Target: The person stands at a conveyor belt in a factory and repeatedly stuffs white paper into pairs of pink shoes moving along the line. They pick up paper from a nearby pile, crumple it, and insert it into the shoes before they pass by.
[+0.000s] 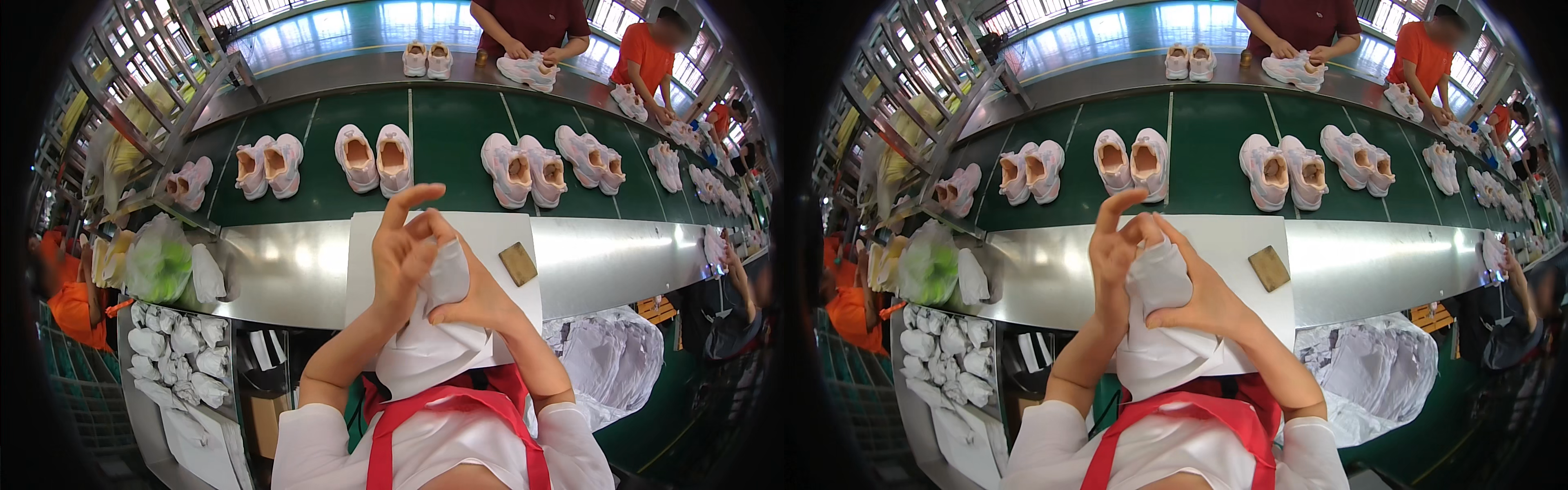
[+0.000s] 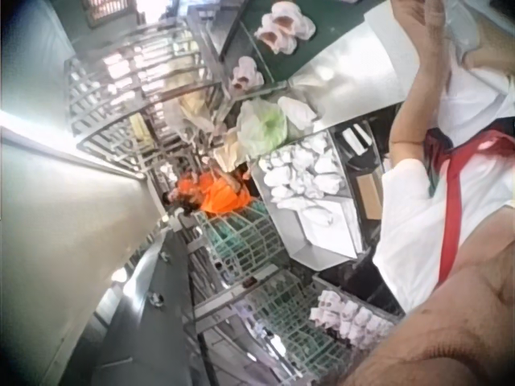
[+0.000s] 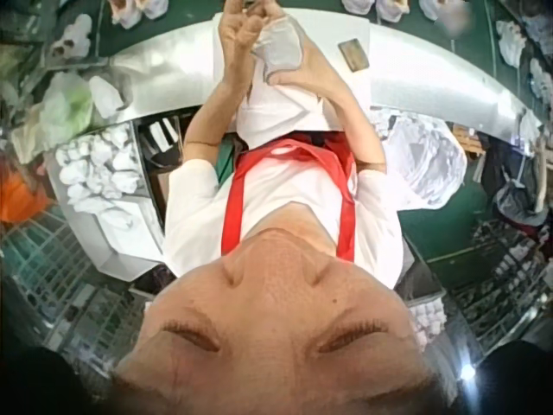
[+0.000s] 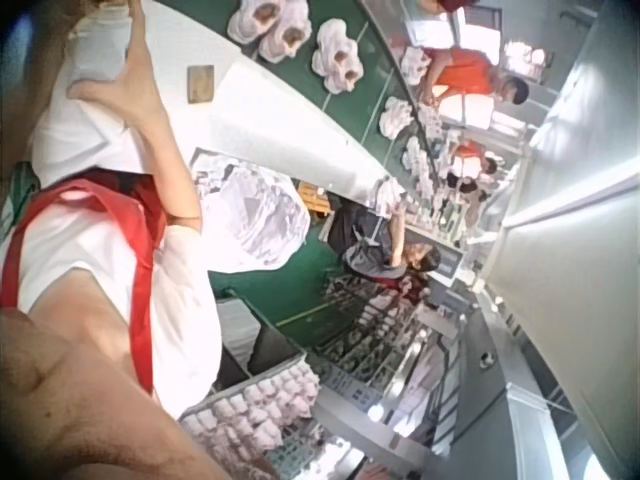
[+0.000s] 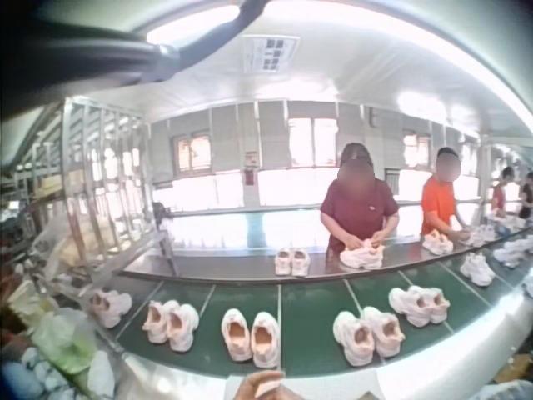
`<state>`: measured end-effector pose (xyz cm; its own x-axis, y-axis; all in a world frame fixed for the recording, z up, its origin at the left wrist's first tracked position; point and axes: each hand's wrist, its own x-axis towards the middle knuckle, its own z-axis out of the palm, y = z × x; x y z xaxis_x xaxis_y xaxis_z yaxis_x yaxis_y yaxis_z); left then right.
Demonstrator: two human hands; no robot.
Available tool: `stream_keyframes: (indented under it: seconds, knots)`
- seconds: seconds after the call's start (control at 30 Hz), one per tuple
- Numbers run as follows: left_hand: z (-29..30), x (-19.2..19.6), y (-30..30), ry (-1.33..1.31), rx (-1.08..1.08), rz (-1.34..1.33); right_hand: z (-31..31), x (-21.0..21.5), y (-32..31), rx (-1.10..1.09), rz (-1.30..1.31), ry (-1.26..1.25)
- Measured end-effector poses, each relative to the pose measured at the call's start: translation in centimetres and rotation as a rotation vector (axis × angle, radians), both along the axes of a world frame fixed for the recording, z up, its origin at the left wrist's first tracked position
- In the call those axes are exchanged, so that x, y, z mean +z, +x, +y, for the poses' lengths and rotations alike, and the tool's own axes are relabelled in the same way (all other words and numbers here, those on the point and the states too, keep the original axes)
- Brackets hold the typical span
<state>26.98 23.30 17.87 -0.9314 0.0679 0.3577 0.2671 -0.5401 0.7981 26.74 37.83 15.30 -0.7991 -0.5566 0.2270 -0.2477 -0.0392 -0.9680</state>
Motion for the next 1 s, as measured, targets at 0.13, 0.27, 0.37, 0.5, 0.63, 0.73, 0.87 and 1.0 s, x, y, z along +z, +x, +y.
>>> stream_keyframes:
  seconds: [0.13, 0.27, 0.37, 0.5, 0.63, 0.73, 0.87, 1.0]
  knots:
    - [0.0, -0.6, -1.0, -0.137, 0.095, -0.076, 0.5, 0.6, -0.2, -0.087, -0.226, 0.127]
    - [0.2, -2.7, 0.0, -0.74, 0.151, 0.308, 2.6, 1.4, -1.4, -0.401, -0.151, 0.002]
    - [-0.5, -5.4, 0.5, -1.344, -0.393, -0.118, 5.0, 2.6, -1.7, -0.45, 0.01, -0.023]
    - [-4.6, -8.4, 0.8, -0.699, -0.413, -0.452, 6.1, 4.9, -0.7, -0.981, 0.636, 0.122]
    - [-4.9, -10.6, 0.7, 0.149, -0.798, -0.63, 1.7, 4.2, 2.1, -0.46, 1.411, 0.464]
    - [-4.3, -11.1, -1.1, -0.074, -0.725, -0.573, -2.9, 1.2, 3.9, -0.112, 1.492, 0.286]
    - [-4.9, -9.9, -2.9, 0.191, -1.021, -0.545, -3.1, -1.4, 3.6, 0.22, 1.252, 0.21]
    - [-3.9, -7.7, -2.7, -0.435, -0.716, -0.193, -3.4, -1.0, 2.3, 0.523, 1.039, 0.249]
